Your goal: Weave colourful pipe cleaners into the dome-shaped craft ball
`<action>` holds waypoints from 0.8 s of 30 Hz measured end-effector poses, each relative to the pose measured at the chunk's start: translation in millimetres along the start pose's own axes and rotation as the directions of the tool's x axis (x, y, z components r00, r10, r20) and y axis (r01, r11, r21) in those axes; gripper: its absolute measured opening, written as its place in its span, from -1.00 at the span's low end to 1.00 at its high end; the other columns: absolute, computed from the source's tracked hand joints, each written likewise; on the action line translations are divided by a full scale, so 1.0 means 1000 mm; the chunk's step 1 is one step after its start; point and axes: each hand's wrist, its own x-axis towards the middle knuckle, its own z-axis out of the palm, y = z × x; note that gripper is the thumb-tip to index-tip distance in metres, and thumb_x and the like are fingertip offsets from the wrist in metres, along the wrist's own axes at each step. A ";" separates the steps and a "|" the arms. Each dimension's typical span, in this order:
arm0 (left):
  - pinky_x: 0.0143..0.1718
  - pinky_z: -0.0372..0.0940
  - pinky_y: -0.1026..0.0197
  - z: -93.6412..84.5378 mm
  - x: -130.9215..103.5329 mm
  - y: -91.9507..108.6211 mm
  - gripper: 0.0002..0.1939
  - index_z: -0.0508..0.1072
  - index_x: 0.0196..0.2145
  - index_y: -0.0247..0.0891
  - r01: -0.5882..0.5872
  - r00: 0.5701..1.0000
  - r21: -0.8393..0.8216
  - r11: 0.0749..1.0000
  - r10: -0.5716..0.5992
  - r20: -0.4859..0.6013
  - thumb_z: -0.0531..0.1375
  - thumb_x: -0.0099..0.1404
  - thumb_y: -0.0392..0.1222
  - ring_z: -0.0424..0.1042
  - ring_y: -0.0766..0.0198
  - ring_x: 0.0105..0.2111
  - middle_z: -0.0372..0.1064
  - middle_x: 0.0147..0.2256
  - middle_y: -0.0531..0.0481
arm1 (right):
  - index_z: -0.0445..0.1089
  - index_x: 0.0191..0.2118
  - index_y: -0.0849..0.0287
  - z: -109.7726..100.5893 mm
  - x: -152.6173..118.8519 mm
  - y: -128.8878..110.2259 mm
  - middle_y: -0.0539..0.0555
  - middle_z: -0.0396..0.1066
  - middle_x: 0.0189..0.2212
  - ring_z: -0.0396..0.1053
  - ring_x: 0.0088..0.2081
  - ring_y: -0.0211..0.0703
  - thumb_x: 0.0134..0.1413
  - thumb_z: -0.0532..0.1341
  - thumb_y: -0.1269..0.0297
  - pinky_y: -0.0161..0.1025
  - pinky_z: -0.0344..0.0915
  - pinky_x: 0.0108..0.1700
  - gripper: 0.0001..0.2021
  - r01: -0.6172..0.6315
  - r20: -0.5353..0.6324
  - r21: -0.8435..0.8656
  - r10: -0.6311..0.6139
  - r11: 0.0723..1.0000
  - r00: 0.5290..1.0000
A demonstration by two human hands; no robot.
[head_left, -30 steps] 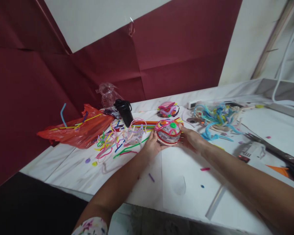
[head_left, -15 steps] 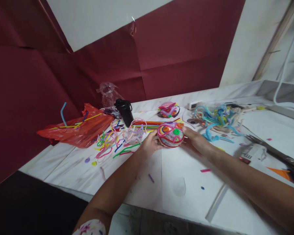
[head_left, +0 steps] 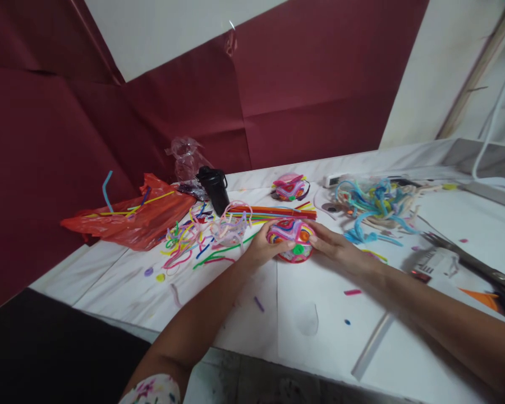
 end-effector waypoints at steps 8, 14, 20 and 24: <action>0.05 0.29 0.02 0.001 -0.002 0.005 -0.21 0.39 0.09 -0.23 -0.066 0.989 0.091 0.994 0.054 0.134 0.50 -0.13 -0.19 0.40 -0.01 0.02 0.42 0.03 -0.18 | 0.30 0.22 0.01 -0.013 -0.002 -0.009 0.14 0.31 0.20 0.29 0.17 0.15 -0.02 0.39 -0.05 0.06 0.28 0.18 -0.32 0.013 0.145 -0.052 -0.006 0.999 0.989; 0.08 0.28 0.04 -0.001 0.000 0.002 -0.18 0.36 0.13 -0.18 -0.062 0.984 0.113 0.992 0.042 0.174 0.49 -0.10 -0.10 0.40 0.02 0.05 0.41 0.05 -0.15 | 0.31 0.20 0.01 -0.010 -0.002 -0.009 0.14 0.32 0.19 0.34 0.12 0.18 -0.04 0.39 -0.07 0.10 0.32 0.14 -0.31 0.040 0.152 -0.067 -0.030 0.997 0.988; 0.08 0.27 0.01 -0.002 -0.001 0.005 -0.10 0.34 0.15 -0.19 -0.019 0.973 0.056 0.998 0.005 0.231 0.50 -0.14 0.02 0.39 -0.02 0.06 0.39 0.07 -0.18 | 0.27 0.22 0.02 -0.011 -0.004 -0.005 0.15 0.31 0.20 0.34 0.13 0.13 0.00 0.37 -0.08 0.07 0.31 0.16 -0.32 0.064 0.155 -0.054 -0.055 0.997 0.986; 0.10 0.26 0.02 0.004 -0.004 0.008 -0.22 0.36 0.10 -0.21 -0.017 0.990 0.070 0.997 0.006 0.144 0.46 -0.05 0.04 0.39 0.01 0.06 0.40 0.06 -0.17 | 0.23 0.24 0.06 -0.008 -0.005 -0.002 0.19 0.30 0.21 0.35 0.11 0.13 -0.03 0.37 -0.12 0.06 0.34 0.14 -0.25 0.064 0.146 -0.056 -0.055 0.996 0.988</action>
